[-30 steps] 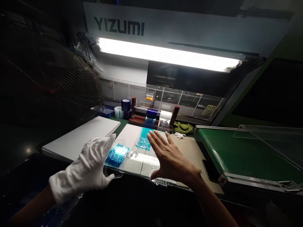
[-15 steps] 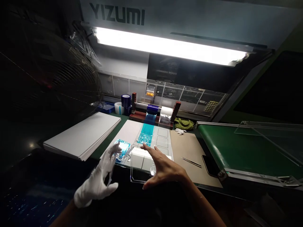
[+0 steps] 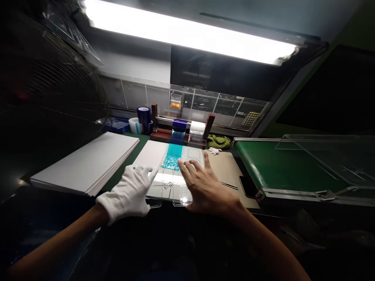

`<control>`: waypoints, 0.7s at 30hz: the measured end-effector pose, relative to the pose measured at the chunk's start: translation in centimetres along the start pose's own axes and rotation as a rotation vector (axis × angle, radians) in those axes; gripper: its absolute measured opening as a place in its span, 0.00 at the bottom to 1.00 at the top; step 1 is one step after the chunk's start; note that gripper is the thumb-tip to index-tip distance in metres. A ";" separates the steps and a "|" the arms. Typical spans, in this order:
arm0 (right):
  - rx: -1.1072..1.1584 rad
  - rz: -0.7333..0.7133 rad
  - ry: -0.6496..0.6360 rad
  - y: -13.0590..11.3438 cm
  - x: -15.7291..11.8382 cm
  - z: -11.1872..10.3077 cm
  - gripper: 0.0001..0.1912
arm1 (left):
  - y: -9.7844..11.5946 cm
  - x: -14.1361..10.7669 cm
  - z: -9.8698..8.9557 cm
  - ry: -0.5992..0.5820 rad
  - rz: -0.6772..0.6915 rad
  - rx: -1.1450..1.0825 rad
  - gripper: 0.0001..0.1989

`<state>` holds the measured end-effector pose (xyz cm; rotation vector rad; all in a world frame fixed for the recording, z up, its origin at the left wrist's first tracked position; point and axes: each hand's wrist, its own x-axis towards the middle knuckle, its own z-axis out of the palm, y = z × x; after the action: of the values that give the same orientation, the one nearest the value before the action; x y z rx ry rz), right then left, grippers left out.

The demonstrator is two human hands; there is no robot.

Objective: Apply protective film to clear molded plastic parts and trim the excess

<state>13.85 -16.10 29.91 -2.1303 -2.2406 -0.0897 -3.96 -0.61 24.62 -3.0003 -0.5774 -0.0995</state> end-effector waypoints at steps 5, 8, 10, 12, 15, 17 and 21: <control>0.549 0.136 -0.112 4.0 -4.8 4.0 0.63 | 0.2 -0.5 4.5 0.041 0.186 -0.901 0.53; 0.760 0.207 -0.100 4.7 -7.1 5.8 0.63 | 0.8 0.0 4.9 -0.042 0.227 -1.063 0.53; 0.916 0.205 -0.112 5.1 -8.4 6.3 0.62 | 1.2 0.7 4.2 -0.175 0.351 -1.071 0.51; 1.059 0.203 -0.140 5.4 -9.7 6.7 0.64 | 1.8 1.5 3.7 -0.266 0.452 -1.031 0.50; 1.114 0.431 -0.086 5.4 -11.6 8.7 0.66 | 4.3 3.1 4.5 -0.078 0.242 -0.749 0.49; 1.128 0.661 0.019 4.9 -13.1 11.5 0.68 | 6.6 4.4 5.6 0.073 -0.026 -0.480 0.45; 1.396 1.070 0.241 3.2 -18.0 19.5 0.61 | 10.4 6.4 8.6 0.050 -0.225 -0.400 0.44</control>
<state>18.03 -32.38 9.13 -1.8069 -0.3599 0.8666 6.27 -7.11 15.89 -3.2820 -0.9962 -0.3415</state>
